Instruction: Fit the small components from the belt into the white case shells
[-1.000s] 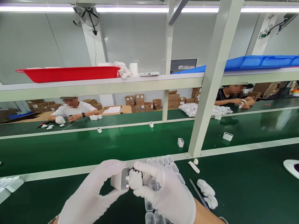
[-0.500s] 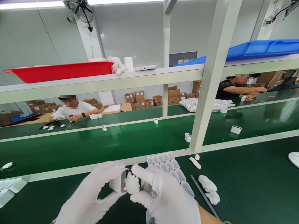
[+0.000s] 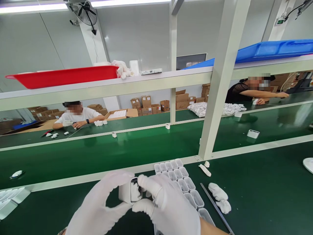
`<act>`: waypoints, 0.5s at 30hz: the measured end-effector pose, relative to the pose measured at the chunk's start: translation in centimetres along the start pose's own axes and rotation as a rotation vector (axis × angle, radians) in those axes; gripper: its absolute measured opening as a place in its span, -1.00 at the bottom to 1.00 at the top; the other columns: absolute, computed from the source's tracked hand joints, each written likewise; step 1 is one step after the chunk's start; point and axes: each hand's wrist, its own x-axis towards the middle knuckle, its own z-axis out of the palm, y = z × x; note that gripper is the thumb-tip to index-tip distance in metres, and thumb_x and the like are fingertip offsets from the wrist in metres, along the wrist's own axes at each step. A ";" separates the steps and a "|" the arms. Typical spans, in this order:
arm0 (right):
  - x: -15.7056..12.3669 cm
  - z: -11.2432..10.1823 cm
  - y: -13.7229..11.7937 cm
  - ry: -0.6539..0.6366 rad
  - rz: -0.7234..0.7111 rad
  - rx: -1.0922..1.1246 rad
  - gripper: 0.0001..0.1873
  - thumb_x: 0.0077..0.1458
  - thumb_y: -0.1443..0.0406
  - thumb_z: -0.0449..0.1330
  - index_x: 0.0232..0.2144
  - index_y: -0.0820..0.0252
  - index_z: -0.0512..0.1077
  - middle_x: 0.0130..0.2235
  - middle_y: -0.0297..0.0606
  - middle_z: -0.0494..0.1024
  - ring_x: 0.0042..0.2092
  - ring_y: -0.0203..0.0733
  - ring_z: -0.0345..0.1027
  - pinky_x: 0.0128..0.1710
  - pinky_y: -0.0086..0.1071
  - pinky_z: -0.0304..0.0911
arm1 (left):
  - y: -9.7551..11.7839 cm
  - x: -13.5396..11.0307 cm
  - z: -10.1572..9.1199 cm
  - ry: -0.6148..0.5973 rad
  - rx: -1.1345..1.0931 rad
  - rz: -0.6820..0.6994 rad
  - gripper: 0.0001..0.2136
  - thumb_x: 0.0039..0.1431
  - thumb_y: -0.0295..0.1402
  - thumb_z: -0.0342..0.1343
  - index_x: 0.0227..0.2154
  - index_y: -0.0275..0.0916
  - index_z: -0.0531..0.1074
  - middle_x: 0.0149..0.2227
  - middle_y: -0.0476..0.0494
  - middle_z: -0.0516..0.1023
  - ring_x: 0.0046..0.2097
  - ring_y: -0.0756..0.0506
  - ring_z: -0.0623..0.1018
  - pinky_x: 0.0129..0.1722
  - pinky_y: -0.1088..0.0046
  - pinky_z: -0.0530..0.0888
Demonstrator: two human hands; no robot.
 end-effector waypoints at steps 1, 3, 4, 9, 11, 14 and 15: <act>0.0 0.1 -0.2 -0.003 -0.066 -0.087 -0.83 0.25 0.19 0.11 -0.31 0.09 0.46 -0.47 -0.33 0.48 -0.46 -0.20 0.37 -0.46 -0.33 0.32 | -0.1 -0.2 0.1 0.015 -0.016 -0.019 -0.59 0.01 -0.60 0.13 -0.10 -0.03 0.40 -0.13 -0.01 0.59 -0.15 -0.09 0.62 -0.19 0.43 0.60; 0.1 -0.1 -0.7 -0.072 -0.142 -0.220 -0.77 0.26 0.17 0.11 -0.41 0.12 0.43 -0.50 -0.32 0.45 -0.50 -0.20 0.33 -0.52 -0.35 0.26 | -0.3 -0.5 0.4 0.039 -0.048 -0.035 -0.58 0.04 -0.59 0.15 -0.08 -0.01 0.40 -0.12 0.00 0.59 -0.13 -0.09 0.61 -0.14 0.42 0.59; 0.2 -0.2 -0.9 -0.121 -0.139 -0.253 -0.80 0.23 0.15 0.15 -0.37 0.12 0.44 -0.49 -0.32 0.46 -0.50 -0.20 0.33 -0.53 -0.36 0.25 | -0.3 -0.6 0.5 0.050 -0.062 -0.037 -0.59 0.05 -0.58 0.16 -0.07 -0.01 0.40 -0.11 -0.01 0.58 -0.13 -0.09 0.61 -0.12 0.42 0.59; 0.0 -0.4 -1.6 -0.276 0.031 -0.225 -0.64 0.03 0.22 0.33 -0.09 0.01 0.42 -0.27 -0.32 0.56 -0.33 -0.12 0.47 -0.43 -0.35 0.38 | -0.4 -0.4 1.0 0.085 -0.175 -0.035 -0.74 0.11 -0.47 0.21 -0.16 -0.03 0.43 -0.16 0.00 0.58 -0.21 -0.06 0.62 -0.25 0.47 0.59; -0.5 0.0 -1.8 -0.218 0.047 -0.226 -0.46 0.00 0.25 0.33 0.06 -0.01 0.35 -0.19 -0.28 0.58 -0.27 -0.07 0.50 -0.38 -0.31 0.44 | -1.0 -0.1 1.2 0.055 -0.212 -0.111 -0.71 0.09 -0.46 0.22 -0.13 -0.04 0.43 -0.15 -0.01 0.58 -0.18 -0.07 0.62 -0.21 0.43 0.59; -2.0 1.1 -2.5 -0.127 0.079 -0.291 -0.25 0.04 0.27 0.29 0.26 -0.01 0.15 -0.07 -0.15 0.56 -0.19 -0.01 0.51 -0.38 -0.30 0.46 | -3.3 0.3 1.8 0.031 -0.244 -0.257 -0.62 0.05 -0.44 0.24 -0.04 -0.08 0.39 -0.07 -0.07 0.57 -0.07 -0.13 0.60 -0.01 0.26 0.54; -2.6 1.6 -2.8 -0.172 0.062 -0.288 -0.30 0.10 0.27 0.25 0.26 -0.02 0.14 -0.06 -0.13 0.55 -0.19 -0.02 0.51 -0.40 -0.31 0.45 | -4.4 0.4 2.2 0.034 -0.258 -0.292 -0.59 0.05 -0.44 0.23 -0.01 -0.10 0.38 -0.05 -0.10 0.56 -0.04 -0.14 0.59 0.05 0.20 0.51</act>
